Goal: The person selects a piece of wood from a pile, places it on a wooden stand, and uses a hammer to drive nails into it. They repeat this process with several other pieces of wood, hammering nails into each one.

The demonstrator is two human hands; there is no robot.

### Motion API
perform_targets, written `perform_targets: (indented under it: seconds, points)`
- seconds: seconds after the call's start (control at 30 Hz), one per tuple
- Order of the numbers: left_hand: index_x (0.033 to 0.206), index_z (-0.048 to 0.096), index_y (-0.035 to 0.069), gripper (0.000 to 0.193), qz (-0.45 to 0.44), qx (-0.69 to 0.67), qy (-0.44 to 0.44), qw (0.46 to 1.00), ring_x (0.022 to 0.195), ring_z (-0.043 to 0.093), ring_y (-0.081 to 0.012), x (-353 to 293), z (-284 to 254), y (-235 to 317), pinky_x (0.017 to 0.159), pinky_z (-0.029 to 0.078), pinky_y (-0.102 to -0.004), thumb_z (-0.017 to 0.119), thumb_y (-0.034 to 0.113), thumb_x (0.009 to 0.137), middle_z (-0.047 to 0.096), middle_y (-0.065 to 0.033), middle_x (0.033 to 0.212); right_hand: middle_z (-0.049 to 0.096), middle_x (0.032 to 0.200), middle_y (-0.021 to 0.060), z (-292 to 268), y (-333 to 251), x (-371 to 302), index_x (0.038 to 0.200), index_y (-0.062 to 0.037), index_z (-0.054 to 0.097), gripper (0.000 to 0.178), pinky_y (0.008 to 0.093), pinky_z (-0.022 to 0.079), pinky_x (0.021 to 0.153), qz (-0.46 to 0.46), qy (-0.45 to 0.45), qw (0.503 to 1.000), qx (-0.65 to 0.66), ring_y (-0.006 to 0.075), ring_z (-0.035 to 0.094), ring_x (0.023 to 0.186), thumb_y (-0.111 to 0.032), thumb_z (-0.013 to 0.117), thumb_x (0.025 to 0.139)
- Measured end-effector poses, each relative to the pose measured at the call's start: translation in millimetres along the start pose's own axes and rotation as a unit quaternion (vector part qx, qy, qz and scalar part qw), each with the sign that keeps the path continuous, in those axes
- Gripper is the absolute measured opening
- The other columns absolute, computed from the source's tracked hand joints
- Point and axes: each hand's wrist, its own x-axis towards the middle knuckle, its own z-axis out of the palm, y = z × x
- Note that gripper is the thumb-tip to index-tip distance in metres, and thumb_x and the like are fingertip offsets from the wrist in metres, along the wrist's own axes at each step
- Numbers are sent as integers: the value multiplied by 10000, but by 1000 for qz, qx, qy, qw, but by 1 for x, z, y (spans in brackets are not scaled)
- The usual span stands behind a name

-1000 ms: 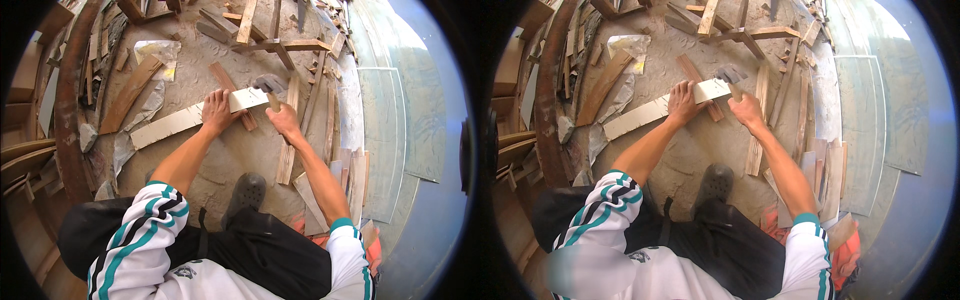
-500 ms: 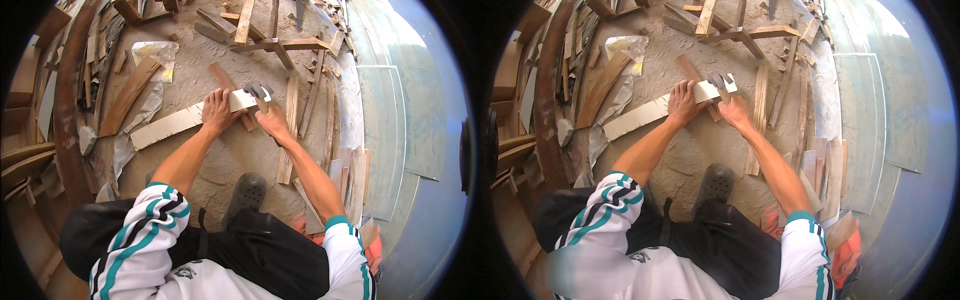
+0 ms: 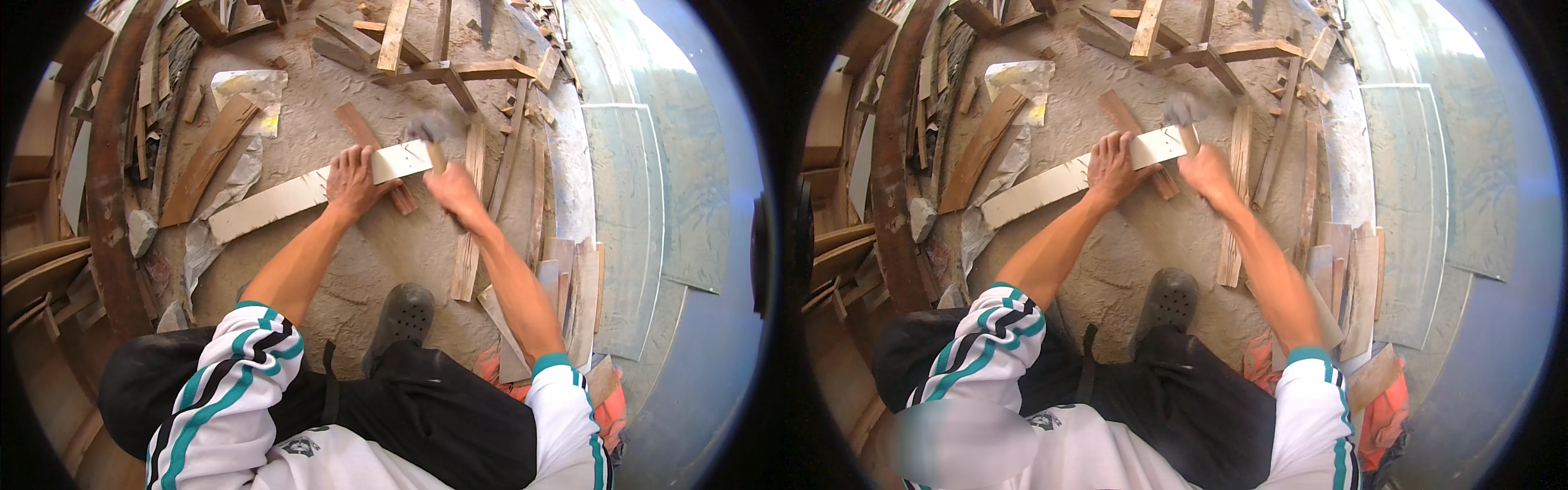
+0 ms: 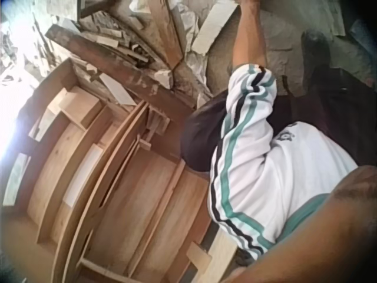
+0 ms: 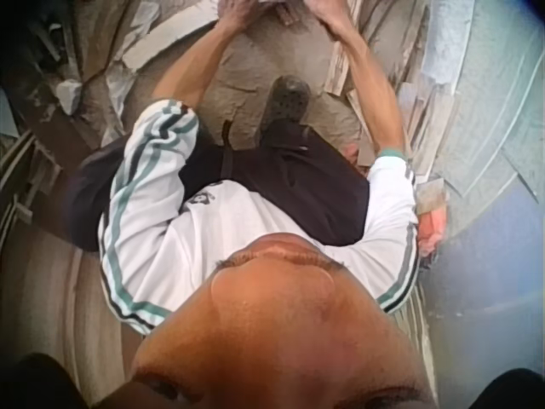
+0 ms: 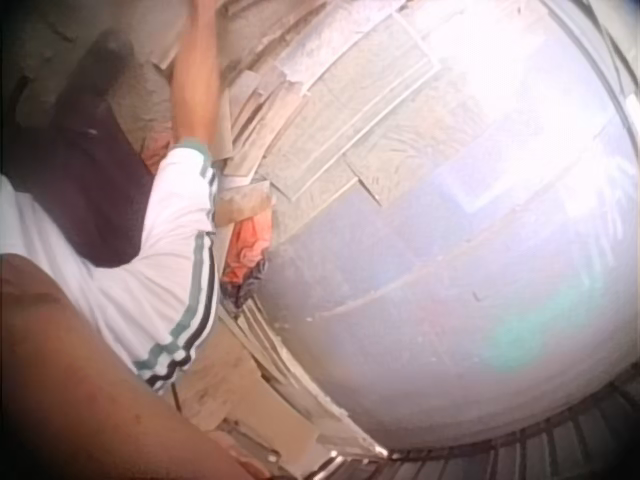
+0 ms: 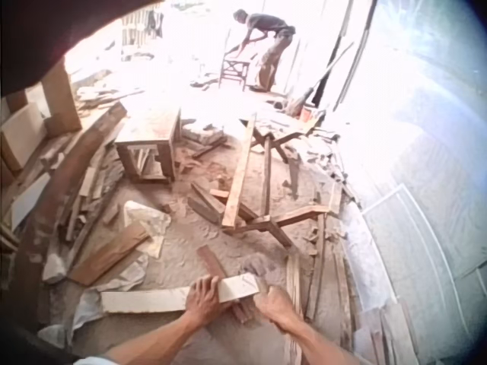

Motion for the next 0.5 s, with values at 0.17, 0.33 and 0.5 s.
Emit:
perform_targets:
  seconds: [0.17, 0.33, 0.5]
  points:
    - [1310, 418, 75, 870, -5, 21, 3, 1000, 1176, 438, -294, -6, 3, -14, 1001, 356, -414, 681, 694, 757, 461, -118, 1221, 478, 568, -31, -59, -76, -14, 785, -71, 518, 262, 257, 378, 342, -1, 7, 976, 216, 64, 464, 407, -254, 673, 890]
    - [1309, 418, 79, 867, -2, 20, 0, 1000, 1173, 438, -292, -4, 4, -8, 998, 358, -414, 669, 702, 761, 459, -111, 1222, 490, 565, -26, -48, -54, -6, 780, -74, 526, 259, 261, 396, 339, 17, 65, 944, 323, 68, 479, 410, -254, 671, 897]
    - [1291, 435, 78, 875, 21, 34, 27, 999, 1127, 447, -270, -3, 4, -6, 964, 360, -393, 652, 732, 751, 472, -95, 1181, 562, 528, 90, 0, 7, -1, 657, 8, 593, 374, 356, 446, 410, 84, -52, 986, 137, 189, 566, 422, -303, 663, 851]
